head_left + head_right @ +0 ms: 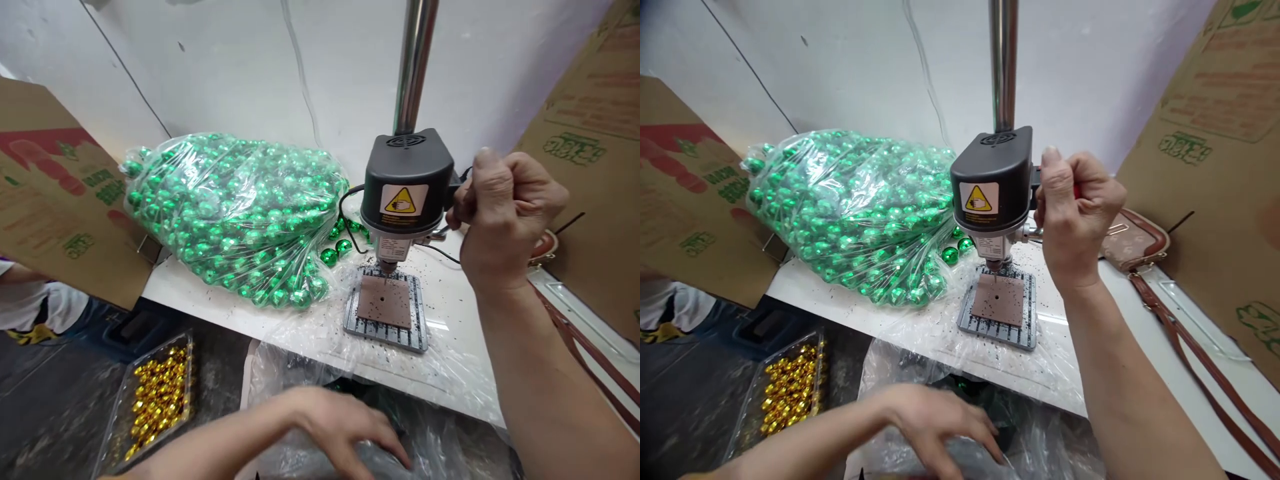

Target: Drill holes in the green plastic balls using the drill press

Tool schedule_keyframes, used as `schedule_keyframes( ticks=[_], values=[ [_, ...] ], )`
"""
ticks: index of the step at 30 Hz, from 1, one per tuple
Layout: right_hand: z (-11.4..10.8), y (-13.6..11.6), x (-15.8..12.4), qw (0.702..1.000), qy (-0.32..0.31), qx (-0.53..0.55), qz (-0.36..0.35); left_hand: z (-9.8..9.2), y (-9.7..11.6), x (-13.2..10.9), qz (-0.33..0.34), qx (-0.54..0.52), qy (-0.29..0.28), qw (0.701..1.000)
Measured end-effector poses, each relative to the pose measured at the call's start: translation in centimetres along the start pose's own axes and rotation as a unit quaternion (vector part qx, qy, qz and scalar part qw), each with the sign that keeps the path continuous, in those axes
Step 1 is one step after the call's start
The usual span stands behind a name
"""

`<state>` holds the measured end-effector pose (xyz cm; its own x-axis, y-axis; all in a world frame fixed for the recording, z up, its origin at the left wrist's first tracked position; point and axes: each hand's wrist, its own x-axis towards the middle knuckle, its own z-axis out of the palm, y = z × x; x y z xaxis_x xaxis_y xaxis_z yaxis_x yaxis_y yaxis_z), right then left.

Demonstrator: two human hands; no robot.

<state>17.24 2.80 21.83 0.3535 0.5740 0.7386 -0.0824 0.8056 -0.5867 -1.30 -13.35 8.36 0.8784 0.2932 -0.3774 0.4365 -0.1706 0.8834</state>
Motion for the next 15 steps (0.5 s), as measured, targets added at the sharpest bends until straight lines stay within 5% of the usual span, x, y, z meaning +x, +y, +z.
schedule_keyframes(
  ticks=[2, 4, 7, 11, 15],
  values=[
    [0.0, -0.1, 0.0, 1.0, 0.0, -0.012, 0.01, -3.9, 1.0, -3.9, -0.035, -0.033, 0.106, 0.993],
    [0.0, 0.0, 0.1, 1.0, 0.006, -0.021, 0.011, -8.1, 1.2, -5.7, -0.08, -0.008, 0.273, 0.959],
    [0.1, 0.1, 0.1, 1.0, 0.016, -0.016, 0.009, -14.1, -0.3, -5.2, -0.148, 0.114, 0.507, 0.842],
    [0.1, 0.3, 0.1, 1.0, 0.015, -0.003, -0.002, -19.3, -4.3, -2.0, -0.19, 0.194, 0.572, 0.774],
    [-0.1, 0.4, 0.2, 1.0, 0.012, -0.015, 0.002, -20.9, -7.6, -0.3, -0.178, 0.204, 0.593, 0.758]
  ],
)
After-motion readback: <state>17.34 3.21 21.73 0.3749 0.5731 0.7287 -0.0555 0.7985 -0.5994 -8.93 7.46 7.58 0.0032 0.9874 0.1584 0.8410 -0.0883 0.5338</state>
